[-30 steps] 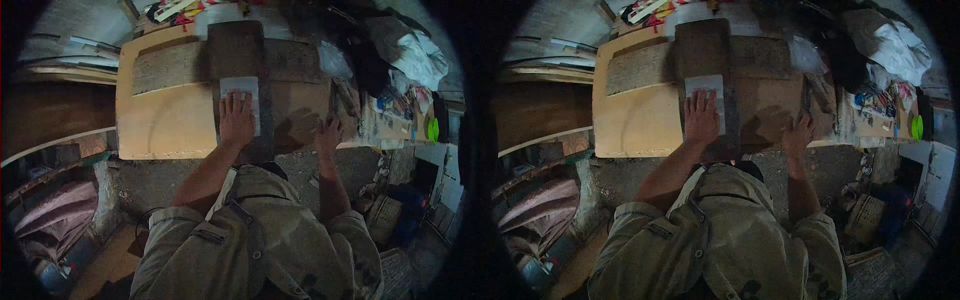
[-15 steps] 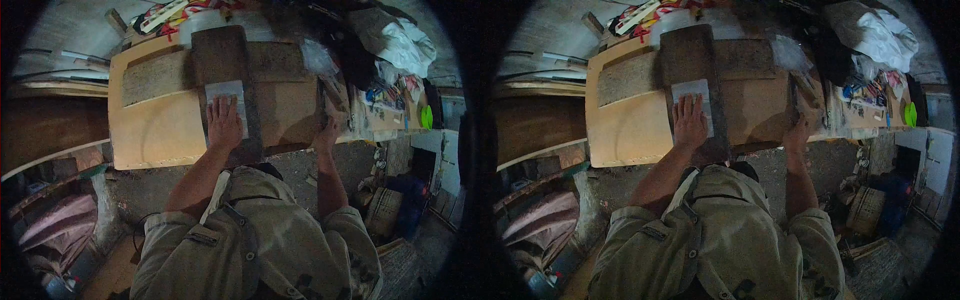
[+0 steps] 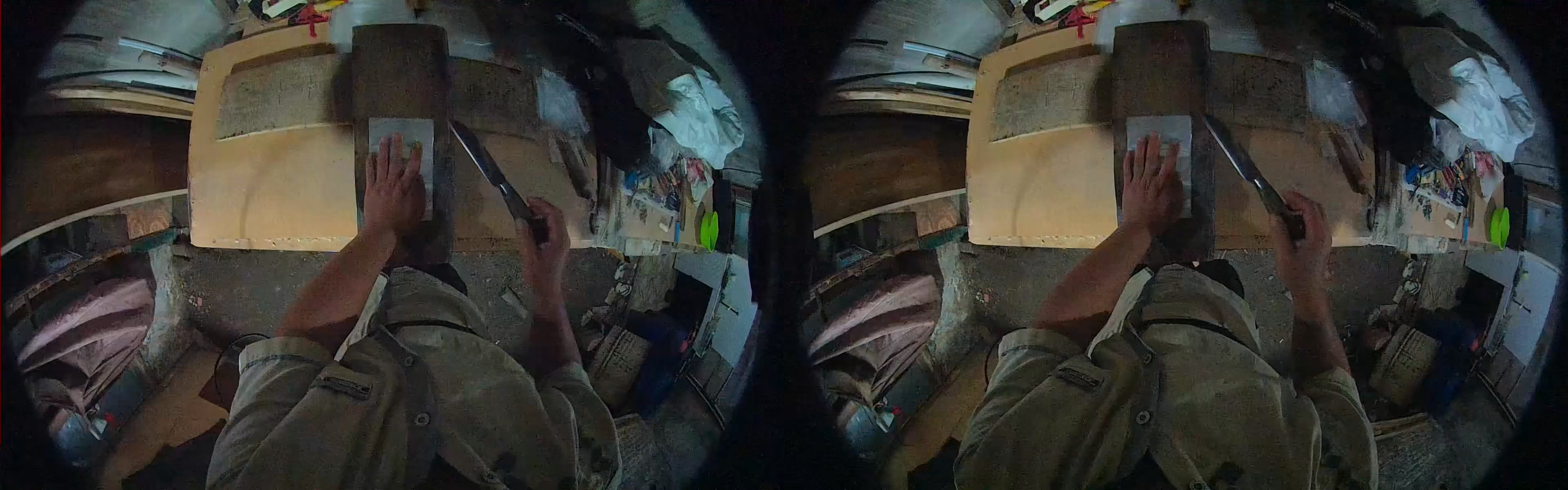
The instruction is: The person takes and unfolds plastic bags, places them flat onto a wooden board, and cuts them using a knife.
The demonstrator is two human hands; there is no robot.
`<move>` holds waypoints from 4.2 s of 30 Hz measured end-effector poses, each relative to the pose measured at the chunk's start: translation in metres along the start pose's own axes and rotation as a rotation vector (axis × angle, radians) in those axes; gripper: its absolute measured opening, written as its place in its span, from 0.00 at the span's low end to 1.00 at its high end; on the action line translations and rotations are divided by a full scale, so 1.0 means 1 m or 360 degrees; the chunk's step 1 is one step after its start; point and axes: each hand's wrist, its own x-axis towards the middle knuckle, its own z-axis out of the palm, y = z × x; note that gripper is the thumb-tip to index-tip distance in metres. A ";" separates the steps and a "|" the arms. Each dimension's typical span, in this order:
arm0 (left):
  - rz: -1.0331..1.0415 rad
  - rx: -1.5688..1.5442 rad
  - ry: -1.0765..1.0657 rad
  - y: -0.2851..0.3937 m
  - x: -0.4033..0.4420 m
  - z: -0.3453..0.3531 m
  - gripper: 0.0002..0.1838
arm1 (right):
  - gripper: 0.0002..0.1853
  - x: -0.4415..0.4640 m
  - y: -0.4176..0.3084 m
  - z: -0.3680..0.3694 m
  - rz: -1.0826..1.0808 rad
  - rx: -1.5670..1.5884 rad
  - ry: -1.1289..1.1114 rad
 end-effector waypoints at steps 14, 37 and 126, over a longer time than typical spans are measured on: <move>0.0007 -0.0206 0.0062 0.004 0.001 -0.014 0.28 | 0.19 0.087 -0.080 0.022 -0.0410 -0.0142 0.0319; 0.0025 -0.0188 0.0066 0.000 0.001 -0.006 0.30 | 0.36 0.151 -0.089 0.086 -0.1000 0.2042 -0.0656; 0.0025 -0.0226 0.0178 0.003 -0.002 -0.010 0.29 | 0.36 0.127 -0.057 0.105 -0.0834 0.2243 -0.0315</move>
